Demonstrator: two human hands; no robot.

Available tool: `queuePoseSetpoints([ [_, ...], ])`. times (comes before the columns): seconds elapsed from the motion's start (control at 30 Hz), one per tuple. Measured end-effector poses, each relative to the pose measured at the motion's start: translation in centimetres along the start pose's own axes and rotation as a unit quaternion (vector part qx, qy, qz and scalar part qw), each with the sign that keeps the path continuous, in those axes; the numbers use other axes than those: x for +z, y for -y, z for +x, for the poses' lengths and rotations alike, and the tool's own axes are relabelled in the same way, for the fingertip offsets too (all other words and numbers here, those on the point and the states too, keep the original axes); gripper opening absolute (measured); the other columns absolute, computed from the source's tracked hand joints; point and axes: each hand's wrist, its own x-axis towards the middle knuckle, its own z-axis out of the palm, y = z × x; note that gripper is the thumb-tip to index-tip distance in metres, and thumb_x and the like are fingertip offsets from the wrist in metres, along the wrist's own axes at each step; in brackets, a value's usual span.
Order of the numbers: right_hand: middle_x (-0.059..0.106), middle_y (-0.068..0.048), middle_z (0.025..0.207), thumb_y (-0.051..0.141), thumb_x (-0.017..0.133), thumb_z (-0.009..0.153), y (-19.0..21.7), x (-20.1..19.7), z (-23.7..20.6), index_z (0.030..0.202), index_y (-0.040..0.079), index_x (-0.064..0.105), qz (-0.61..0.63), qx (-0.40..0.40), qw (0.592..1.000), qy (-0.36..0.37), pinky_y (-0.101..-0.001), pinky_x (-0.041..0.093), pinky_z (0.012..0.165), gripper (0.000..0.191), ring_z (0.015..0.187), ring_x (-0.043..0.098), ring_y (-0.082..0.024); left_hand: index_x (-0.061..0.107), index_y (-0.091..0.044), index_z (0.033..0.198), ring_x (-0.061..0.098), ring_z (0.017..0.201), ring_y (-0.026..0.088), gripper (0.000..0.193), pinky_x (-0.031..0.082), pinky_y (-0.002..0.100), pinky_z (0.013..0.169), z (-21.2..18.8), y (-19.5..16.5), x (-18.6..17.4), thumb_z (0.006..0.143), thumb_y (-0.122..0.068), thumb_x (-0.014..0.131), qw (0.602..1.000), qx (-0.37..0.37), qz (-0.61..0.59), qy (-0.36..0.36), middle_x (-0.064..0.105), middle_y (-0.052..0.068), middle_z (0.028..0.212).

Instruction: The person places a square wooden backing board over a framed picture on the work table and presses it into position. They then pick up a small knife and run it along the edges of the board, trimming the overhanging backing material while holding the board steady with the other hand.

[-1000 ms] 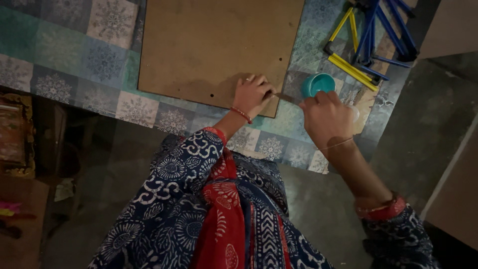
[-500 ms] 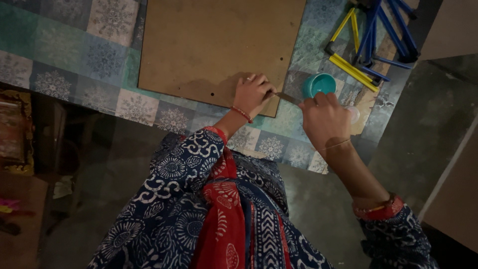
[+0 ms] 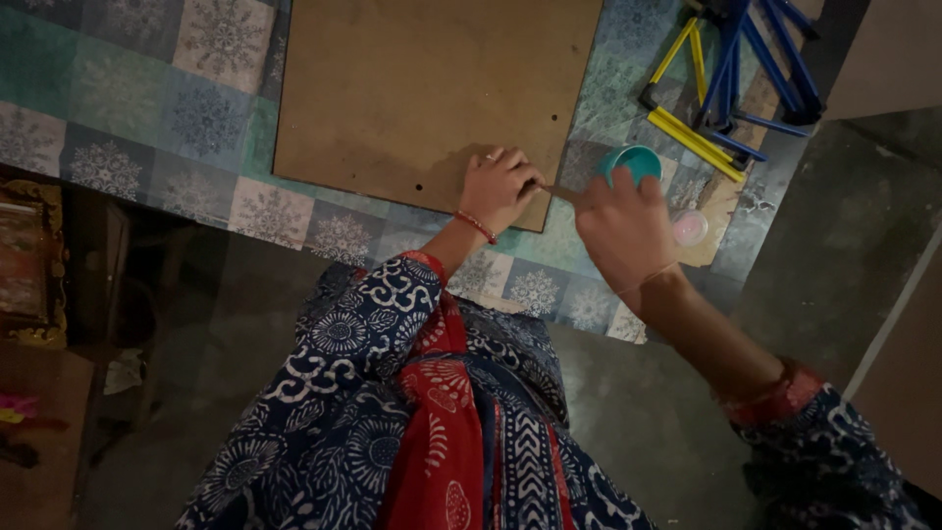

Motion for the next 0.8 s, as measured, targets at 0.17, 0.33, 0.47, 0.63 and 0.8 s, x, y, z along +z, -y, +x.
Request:
queuePoseSetpoints([
  [0.17, 0.064, -0.005, 0.088, 0.022, 0.068, 0.088, 0.0, 0.7, 0.9, 0.082, 0.013, 0.067, 0.105, 0.033, 0.994, -0.018, -0.0404, 0.053, 0.063, 0.011, 0.088, 0.067, -0.025, 0.071, -0.028, 0.086, 0.06, 0.105, 0.02, 0.009, 0.041, 0.047, 0.083, -0.2, 0.0, -0.2, 0.081, -0.027, 0.079, 1.0, -0.008, -0.001, 0.007, 0.061, -0.007, 0.098],
  [0.33, 0.065, -0.012, 0.084, 0.024, 0.068, 0.099, -1.6, 2.1, 1.6, 0.096, 0.01, 0.068, 0.264, 0.116, 0.957, 0.016, -0.0505, 0.054, 0.062, 0.014, 0.077, 0.068, -0.037, 0.075, -0.027, 0.091, 0.06, 0.107, 0.023, 0.013, 0.042, 0.048, 0.083, -0.1, -0.2, -0.9, 0.081, -0.033, 0.08, 1.0, -0.003, 0.0, 0.014, 0.063, -0.006, 0.099],
  [0.47, 0.064, -0.018, 0.092, 0.021, 0.071, 0.094, -2.2, 2.7, 1.6, 0.097, 0.008, 0.066, 0.335, 0.178, 0.925, -0.006, -0.0542, 0.053, 0.066, 0.015, 0.081, 0.066, -0.044, 0.073, -0.02, 0.112, 0.062, 0.108, 0.025, 0.036, 0.046, 0.048, 0.086, 0.3, -0.7, -1.4, 0.083, -0.04, 0.077, 0.998, 0.027, -0.035, 0.038, 0.066, 0.001, 0.109],
  [0.63, 0.06, -0.024, 0.104, 0.01, 0.069, 0.095, -2.6, 2.0, 1.9, 0.104, 0.005, 0.064, 0.386, 0.175, 0.903, -0.075, -0.0532, 0.053, 0.072, 0.012, 0.087, 0.065, -0.045, 0.074, -0.017, 0.116, 0.067, 0.098, 0.028, 0.029, 0.054, 0.044, 0.084, 0.2, -1.1, -0.3, 0.091, -0.033, 0.074, 0.992, 0.084, -0.081, 0.036, 0.068, 0.006, 0.104],
  [0.8, 0.057, -0.027, 0.108, 0.016, 0.079, 0.079, -3.3, -0.2, 0.2, 0.111, 0.001, 0.066, 0.487, 0.12, 0.863, -0.055, -0.0508, 0.053, 0.071, 0.037, 0.084, 0.064, -0.046, 0.075, -0.013, 0.105, 0.07, 0.096, 0.026, 0.015, 0.058, 0.039, 0.085, -0.3, -0.6, 1.8, 0.099, -0.026, 0.069, 0.995, 0.05, -0.068, 0.053, 0.072, 0.006, 0.103],
])
